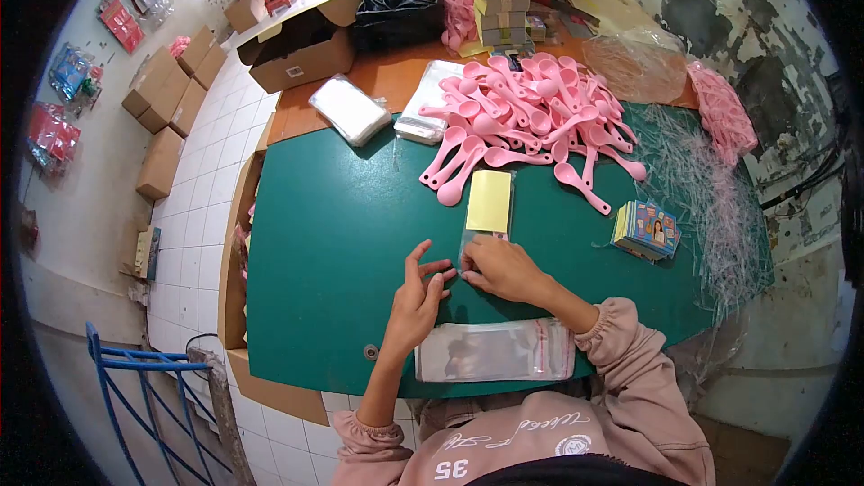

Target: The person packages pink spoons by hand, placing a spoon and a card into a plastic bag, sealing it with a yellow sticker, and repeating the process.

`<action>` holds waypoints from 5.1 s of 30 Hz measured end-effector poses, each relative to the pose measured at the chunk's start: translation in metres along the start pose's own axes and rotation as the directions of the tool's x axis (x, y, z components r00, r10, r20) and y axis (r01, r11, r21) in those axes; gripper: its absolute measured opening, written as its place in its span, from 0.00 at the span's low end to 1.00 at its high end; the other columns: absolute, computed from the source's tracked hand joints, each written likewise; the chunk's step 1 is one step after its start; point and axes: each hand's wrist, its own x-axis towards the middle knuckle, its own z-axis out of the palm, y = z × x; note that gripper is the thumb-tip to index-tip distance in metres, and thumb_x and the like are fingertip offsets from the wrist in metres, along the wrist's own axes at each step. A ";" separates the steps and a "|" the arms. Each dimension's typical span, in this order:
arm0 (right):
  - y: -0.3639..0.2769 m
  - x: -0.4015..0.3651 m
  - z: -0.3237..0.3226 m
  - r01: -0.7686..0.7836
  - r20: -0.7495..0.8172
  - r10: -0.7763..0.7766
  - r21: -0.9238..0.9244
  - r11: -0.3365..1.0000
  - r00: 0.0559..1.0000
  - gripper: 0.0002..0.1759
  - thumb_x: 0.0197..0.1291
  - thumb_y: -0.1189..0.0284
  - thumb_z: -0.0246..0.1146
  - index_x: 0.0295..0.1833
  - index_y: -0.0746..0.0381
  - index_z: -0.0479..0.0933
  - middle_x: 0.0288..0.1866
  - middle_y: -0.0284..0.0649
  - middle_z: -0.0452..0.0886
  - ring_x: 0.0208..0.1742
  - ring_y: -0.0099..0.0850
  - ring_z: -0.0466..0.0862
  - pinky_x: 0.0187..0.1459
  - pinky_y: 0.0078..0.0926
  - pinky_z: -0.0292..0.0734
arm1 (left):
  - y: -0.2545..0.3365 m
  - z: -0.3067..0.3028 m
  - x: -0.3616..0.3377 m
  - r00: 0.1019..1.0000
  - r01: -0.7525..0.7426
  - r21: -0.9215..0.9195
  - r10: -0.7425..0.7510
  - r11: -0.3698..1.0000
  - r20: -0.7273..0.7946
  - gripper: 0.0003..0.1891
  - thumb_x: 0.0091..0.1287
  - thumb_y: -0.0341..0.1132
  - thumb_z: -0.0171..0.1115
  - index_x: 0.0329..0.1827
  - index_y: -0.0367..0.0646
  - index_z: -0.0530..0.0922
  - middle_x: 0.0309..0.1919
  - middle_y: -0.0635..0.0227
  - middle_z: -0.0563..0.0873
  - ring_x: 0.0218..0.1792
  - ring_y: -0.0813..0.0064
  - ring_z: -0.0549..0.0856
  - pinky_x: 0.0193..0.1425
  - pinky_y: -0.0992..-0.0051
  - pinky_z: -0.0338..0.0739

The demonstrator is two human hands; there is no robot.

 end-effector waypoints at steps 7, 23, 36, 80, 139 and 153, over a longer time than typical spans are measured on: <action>-0.003 -0.008 -0.014 0.182 -0.005 -0.182 0.055 0.982 0.983 0.09 0.46 0.72 0.63 0.32 0.63 0.72 0.32 0.42 0.74 0.35 0.40 0.76 0.37 0.36 0.71 | 0.003 -0.005 0.009 0.998 0.008 0.074 -0.012 0.997 0.063 0.19 0.71 0.33 0.42 0.64 0.41 0.58 0.43 0.55 0.81 0.46 0.70 0.82 0.46 0.74 0.77; -0.008 -0.040 -0.036 0.270 0.026 -0.270 -0.014 0.963 0.963 0.08 0.49 0.70 0.61 0.30 0.61 0.70 0.31 0.40 0.74 0.34 0.38 0.75 0.41 0.34 0.67 | -0.008 0.019 0.045 0.936 0.150 -0.127 -0.100 0.981 0.337 0.18 0.68 0.28 0.48 0.61 0.42 0.63 0.35 0.62 0.81 0.35 0.79 0.82 0.42 0.80 0.78; 0.082 -0.076 -0.173 -0.678 -0.534 0.438 -0.426 0.600 0.723 0.22 0.45 0.81 0.57 0.50 0.64 0.71 0.46 0.52 0.73 0.42 0.48 0.76 0.44 0.35 0.74 | 0.003 0.012 0.046 0.883 0.250 -0.242 -0.119 0.937 0.453 0.13 0.67 0.28 0.47 0.52 0.35 0.72 0.44 0.62 0.81 0.43 0.80 0.80 0.46 0.82 0.76; 0.028 -0.041 -0.029 -0.263 -0.133 0.457 0.666 0.699 0.879 0.13 0.55 0.72 0.63 0.36 0.66 0.66 0.22 0.35 0.76 0.19 0.18 0.76 0.19 0.15 0.70 | 0.005 0.034 0.049 0.999 0.039 0.028 -0.039 0.999 0.008 0.17 0.58 0.27 0.62 0.47 0.35 0.67 0.37 0.62 0.78 0.37 0.77 0.82 0.37 0.81 0.81; 0.042 -0.023 -0.108 0.074 -0.447 0.026 0.206 0.976 0.894 0.20 0.51 0.77 0.60 0.52 0.64 0.75 0.37 0.38 0.75 0.43 0.25 0.76 0.48 0.23 0.70 | 0.038 0.040 -0.006 0.817 -0.504 0.575 0.139 0.644 0.560 0.12 0.55 0.35 0.64 0.40 0.42 0.76 0.38 0.60 0.81 0.39 0.62 0.81 0.42 0.68 0.76; 0.013 -0.097 -0.121 0.014 -0.446 0.334 0.615 0.789 0.830 0.10 0.62 0.73 0.53 0.47 0.64 0.65 0.19 0.32 0.69 0.14 0.16 0.65 0.15 0.13 0.60 | 0.028 0.043 0.010 0.706 -0.533 0.452 0.082 0.715 0.703 0.14 0.55 0.37 0.64 0.40 0.41 0.74 0.33 0.62 0.80 0.35 0.67 0.81 0.38 0.70 0.75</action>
